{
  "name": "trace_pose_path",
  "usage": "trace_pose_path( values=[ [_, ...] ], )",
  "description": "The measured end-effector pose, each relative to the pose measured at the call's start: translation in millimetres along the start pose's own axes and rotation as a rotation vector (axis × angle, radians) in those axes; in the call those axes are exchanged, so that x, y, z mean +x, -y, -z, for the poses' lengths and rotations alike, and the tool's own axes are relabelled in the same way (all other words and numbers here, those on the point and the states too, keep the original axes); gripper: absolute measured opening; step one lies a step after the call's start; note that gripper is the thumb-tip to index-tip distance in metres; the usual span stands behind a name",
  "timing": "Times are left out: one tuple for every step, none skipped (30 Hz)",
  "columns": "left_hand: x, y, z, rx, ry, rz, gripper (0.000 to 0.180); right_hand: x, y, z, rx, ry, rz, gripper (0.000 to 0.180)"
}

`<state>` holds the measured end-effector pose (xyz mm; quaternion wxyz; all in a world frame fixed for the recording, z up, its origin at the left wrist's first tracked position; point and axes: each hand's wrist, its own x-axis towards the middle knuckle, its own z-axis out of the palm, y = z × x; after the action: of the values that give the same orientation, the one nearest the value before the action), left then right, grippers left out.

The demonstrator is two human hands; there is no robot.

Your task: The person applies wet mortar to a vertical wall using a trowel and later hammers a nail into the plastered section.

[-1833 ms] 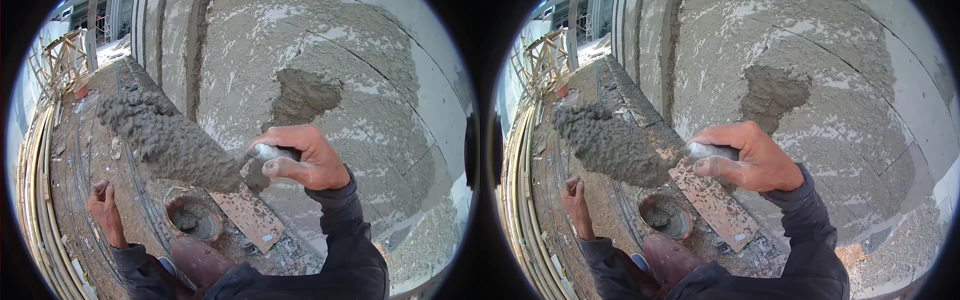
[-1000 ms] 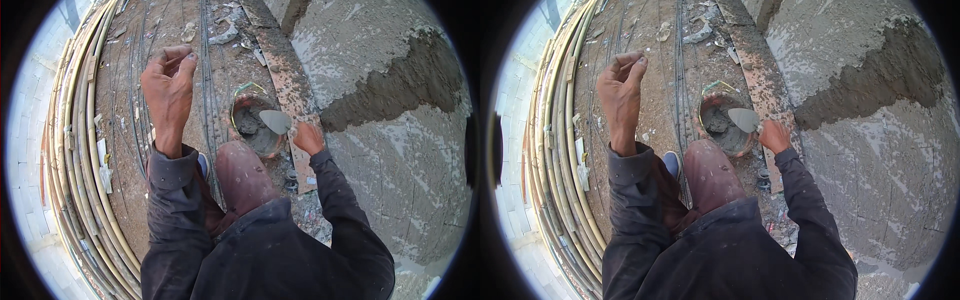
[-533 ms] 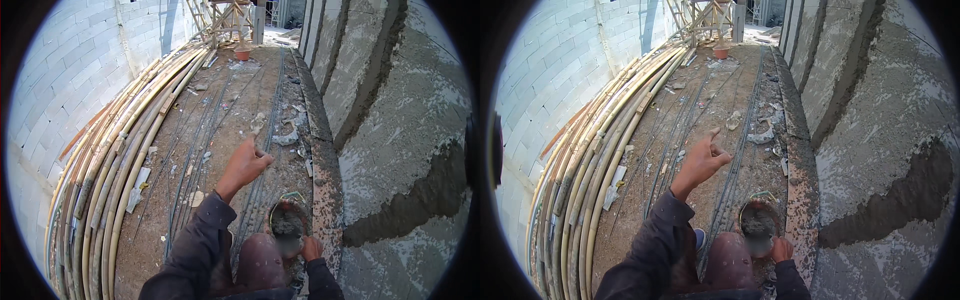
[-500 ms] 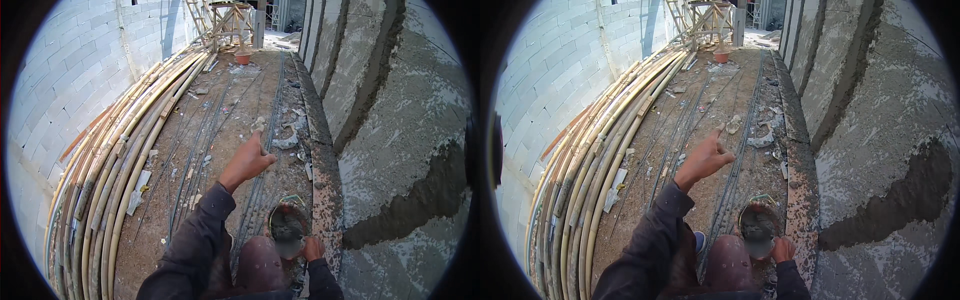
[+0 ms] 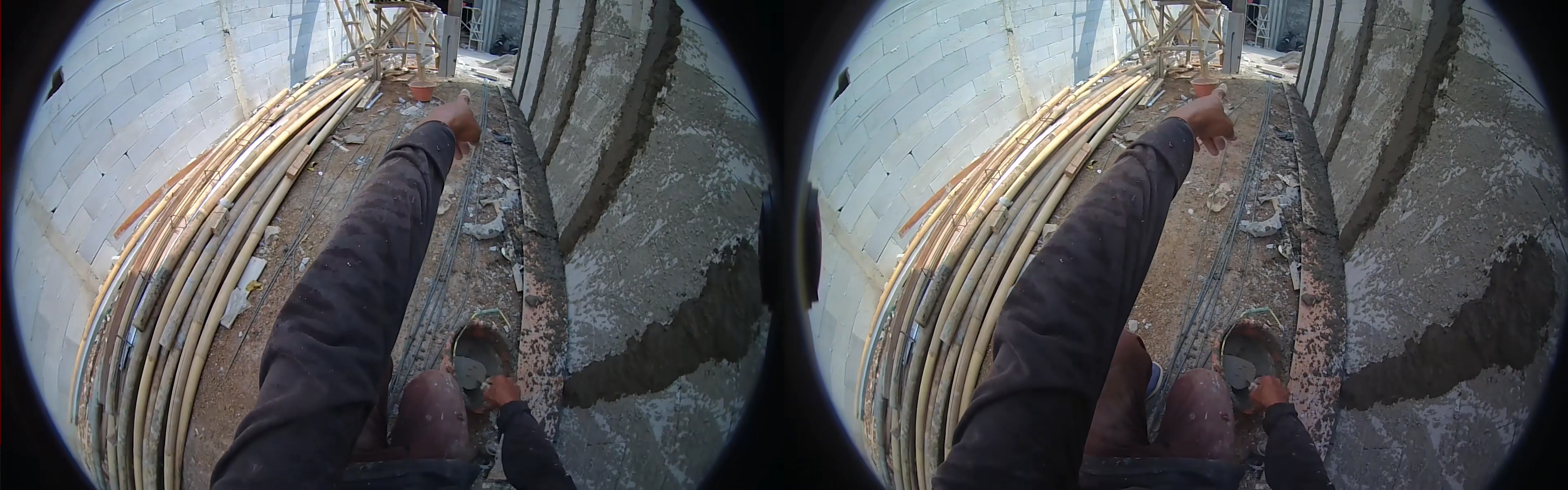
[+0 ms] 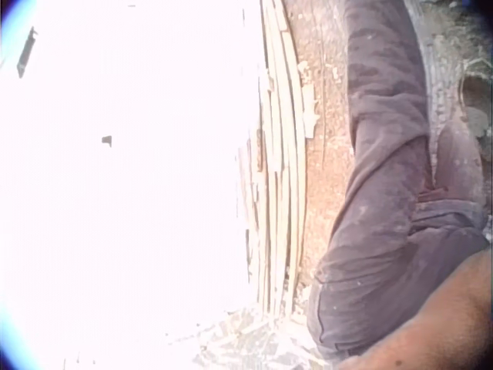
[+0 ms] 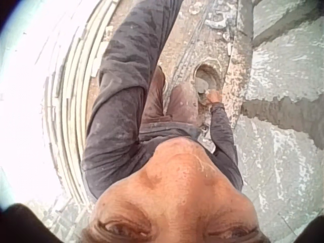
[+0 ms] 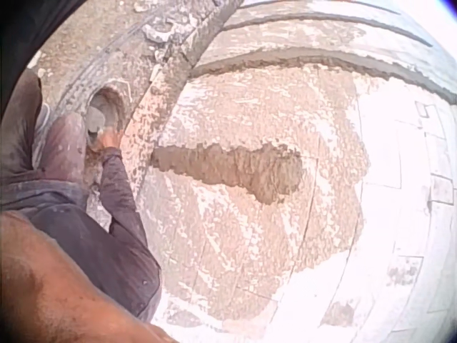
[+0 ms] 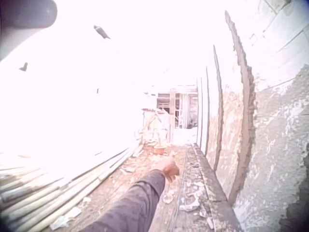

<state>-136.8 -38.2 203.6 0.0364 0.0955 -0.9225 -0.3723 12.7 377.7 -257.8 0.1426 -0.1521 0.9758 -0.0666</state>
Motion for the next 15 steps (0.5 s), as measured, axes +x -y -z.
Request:
trace_pose_path(
  values=[
    [-4, -2, 4, 0.002, 0.004, -0.015, 0.096, 2, -6, 1, -0.021, 0.179, -0.024, 0.030],
    [-11, -1, 4, 0.034, -0.030, -0.046, 0.096, 0, -17, 7, -0.113, 0.186, -0.031, 0.029],
    [-18, -3, 10, 0.035, -0.027, -0.037, 0.096, -3, -14, 31, -0.139, 0.155, -0.011, 0.029],
    [-27, -6, 8, 0.041, -0.032, -0.106, 0.094, -13, -15, 49, -0.158, 0.144, -0.004, 0.029],
    [-35, -10, 8, 0.047, -0.035, -0.177, 0.092, -6, -13, 70, -0.161, 0.094, -0.004, 0.028],
    [-32, 4, -4, -0.013, -0.043, -0.356, 0.090, 1, -28, 63, -0.112, 0.013, -0.066, 0.025],
    [-41, 26, -24, -0.035, -0.068, -0.415, 0.090, 4, -19, 61, -0.067, -0.029, -0.097, 0.020],
    [-50, 39, -44, -0.062, -0.094, -0.495, 0.089, 18, -32, 28, -0.086, -0.148, -0.092, 0.016],
    [-64, 43, -73, -0.037, -0.142, -0.506, 0.090, 25, -34, 6, -0.137, -0.308, -0.017, 0.015],
    [-78, 45, -110, -0.084, -0.078, -0.512, 0.090, 37, -45, -29, -0.213, -0.359, -0.004, 0.014],
    [-96, 55, -143, -0.090, -0.132, -0.546, 0.095, 35, -33, -47, -0.252, -0.323, 0.101, 0.016],
    [-113, 69, -159, -0.070, -0.213, -0.570, 0.100, 34, -1, -40, -0.238, -0.131, 0.146, 0.017],
    [-126, 85, -168, -0.070, -0.201, -0.542, 0.100, 28, 28, -17, -0.217, 0.054, 0.202, 0.020],
    [-138, 98, -174, -0.070, -0.174, -0.372, 0.104, 17, 36, 10, -0.214, 0.074, 0.210, 0.020],
    [-144, 112, -180, -0.069, -0.149, -0.207, 0.108, 8, 44, 37, -0.164, 0.073, 0.195, 0.023]
  ],
)
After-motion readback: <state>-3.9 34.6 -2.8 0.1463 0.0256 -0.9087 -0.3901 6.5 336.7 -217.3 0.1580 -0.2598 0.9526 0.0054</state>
